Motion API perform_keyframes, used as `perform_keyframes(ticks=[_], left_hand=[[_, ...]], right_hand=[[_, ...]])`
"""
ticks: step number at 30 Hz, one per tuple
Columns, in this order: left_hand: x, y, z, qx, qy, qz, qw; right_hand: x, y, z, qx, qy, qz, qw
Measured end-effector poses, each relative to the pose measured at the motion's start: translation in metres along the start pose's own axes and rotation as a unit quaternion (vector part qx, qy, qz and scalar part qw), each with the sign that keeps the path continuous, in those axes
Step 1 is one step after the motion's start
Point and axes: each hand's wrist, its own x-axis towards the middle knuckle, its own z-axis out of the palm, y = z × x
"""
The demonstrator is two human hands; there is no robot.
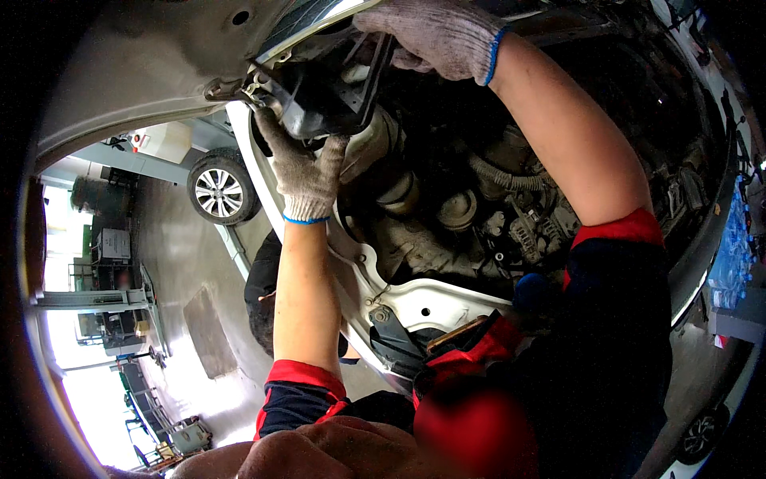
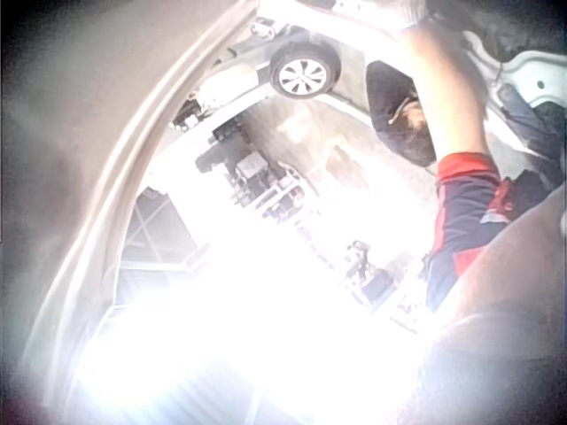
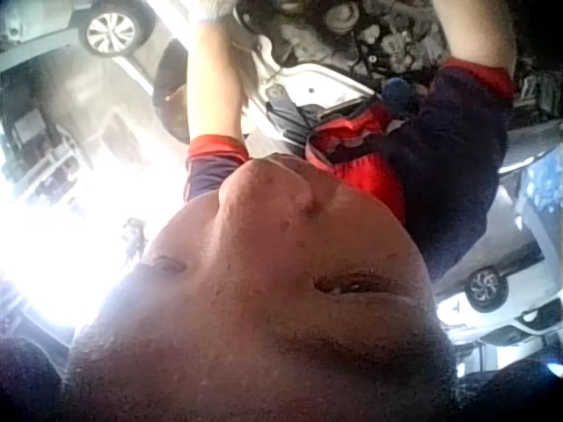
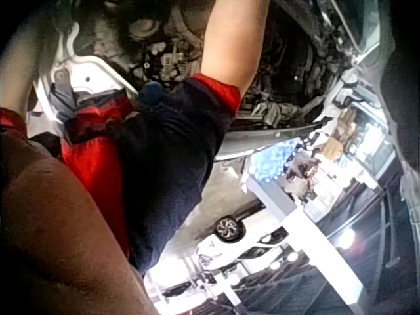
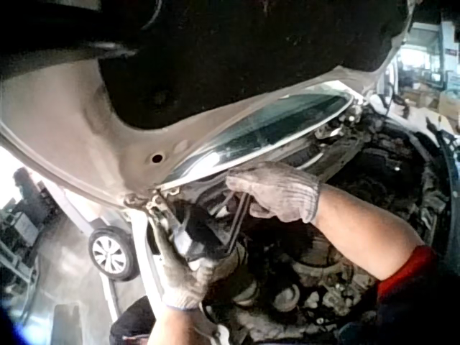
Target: The person wipes the engine bay of a white car with a cloth, focusing on the area near the windshield and the front radiator support. They then remove a black plastic cowl panel from the top of the engine bay and wipe the underlying components.
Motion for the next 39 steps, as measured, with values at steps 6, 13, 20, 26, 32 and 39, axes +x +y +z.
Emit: perform_keyframes(ticks=[6, 13, 20, 26, 32, 39], left_hand=[[0.004, -0.002, 0.001, 0.017, -0.061, -0.027, 0.998], [0.001, -0.005, 0.0, 0.055, 0.066, -0.071, 0.994], [0.002, 0.002, -0.006, -0.036, 0.004, -0.104, 0.994], [0.003, 0.007, -0.006, 0.074, 0.033, -0.109, 0.991], [-0.003, 0.007, -0.004, 0.041, 0.032, -0.075, 0.996], [0.001, 0.017, -0.003, 0.051, -0.008, -0.074, 0.996]], right_hand=[[0.01, 0.014, -0.008, 0.044, -0.017, 0.016, 0.999], [0.005, 0.03, 0.029, -0.118, -0.12, -0.287, 0.943], [-0.008, 0.048, 0.058, -0.359, -0.071, -0.291, 0.884], [-0.008, 0.047, 0.072, -0.336, -0.096, -0.285, 0.892], [-0.006, 0.043, 0.072, -0.283, -0.1, -0.249, 0.921], [0.008, 0.062, 0.074, -0.18, -0.098, -0.278, 0.938]])
